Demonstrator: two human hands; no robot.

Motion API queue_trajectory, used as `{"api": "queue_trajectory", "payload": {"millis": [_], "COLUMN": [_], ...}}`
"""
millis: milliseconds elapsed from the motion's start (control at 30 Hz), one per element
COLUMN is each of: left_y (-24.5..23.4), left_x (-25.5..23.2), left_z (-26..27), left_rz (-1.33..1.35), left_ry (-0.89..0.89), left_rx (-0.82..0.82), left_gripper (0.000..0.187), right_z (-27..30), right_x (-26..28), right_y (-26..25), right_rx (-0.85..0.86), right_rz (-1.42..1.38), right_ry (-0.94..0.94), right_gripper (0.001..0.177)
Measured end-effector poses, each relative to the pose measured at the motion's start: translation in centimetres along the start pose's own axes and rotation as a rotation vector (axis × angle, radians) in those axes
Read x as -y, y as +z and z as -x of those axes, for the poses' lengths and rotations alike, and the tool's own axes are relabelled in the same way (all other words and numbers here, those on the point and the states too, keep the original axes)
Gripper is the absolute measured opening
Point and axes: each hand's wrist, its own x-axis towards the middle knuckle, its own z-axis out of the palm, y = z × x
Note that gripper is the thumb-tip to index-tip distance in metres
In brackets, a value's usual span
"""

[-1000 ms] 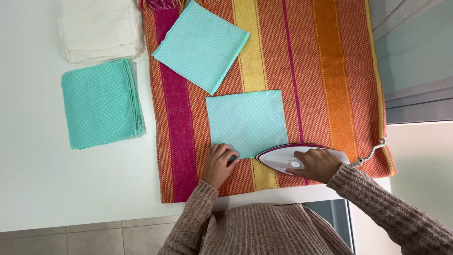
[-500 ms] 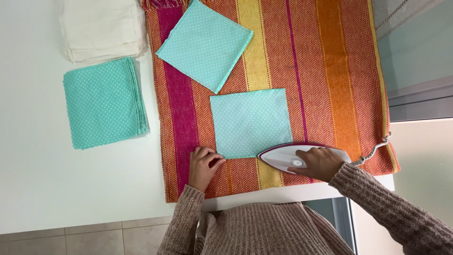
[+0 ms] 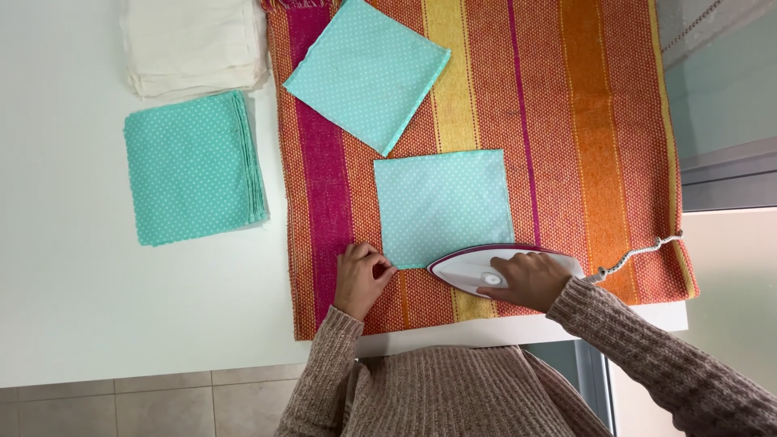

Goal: Ironing and folding the edges of small fabric squares on a table.

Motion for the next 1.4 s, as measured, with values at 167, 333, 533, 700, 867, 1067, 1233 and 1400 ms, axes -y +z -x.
{"api": "queue_trajectory", "payload": {"millis": [167, 333, 533, 700, 867, 1067, 1233, 1400], "left_y": [-0.9, -0.9, -0.8, -2.9, -4.8, -6.6, -6.8, -6.8], "left_x": [-1.0, -1.2, -0.7, -0.9, -1.8, -1.8, -2.0, -2.0], "left_z": [-0.1, -0.3, -0.3, 0.0, 0.5, 2.4, 2.9, 2.7], "left_rz": [-0.003, -0.031, -0.072, -0.06, 0.055, 0.121, 0.068, 0.062], "left_ry": [-0.02, -0.03, -0.066, -0.156, -0.167, -0.128, -0.032, -0.016], "left_rx": [0.034, 0.05, 0.052, 0.058, -0.024, -0.29, -0.377, -0.385], "left_gripper": [0.015, 0.016, 0.016, 0.021, 0.021, 0.022, 0.023, 0.021], "right_z": [-0.7, -2.2, -3.1, -3.6, -4.9, -5.9, -6.9, -7.1], "right_x": [1.6, 2.7, 4.7, 6.1, 7.1, 7.2, 6.6, 6.8], "right_y": [-0.9, 0.3, -1.2, -2.7, -1.6, -1.2, 0.9, 0.4], "right_rx": [-0.005, -0.034, -0.083, -0.023, -0.046, -0.097, -0.132, -0.135], "right_rz": [-0.021, 0.002, 0.042, 0.058, 0.053, 0.073, 0.036, 0.0], "right_ry": [-0.032, -0.079, -0.119, -0.14, -0.126, -0.165, -0.138, -0.126], "right_gripper": [0.055, 0.059, 0.059, 0.059, 0.062, 0.066, 0.068, 0.066]}}
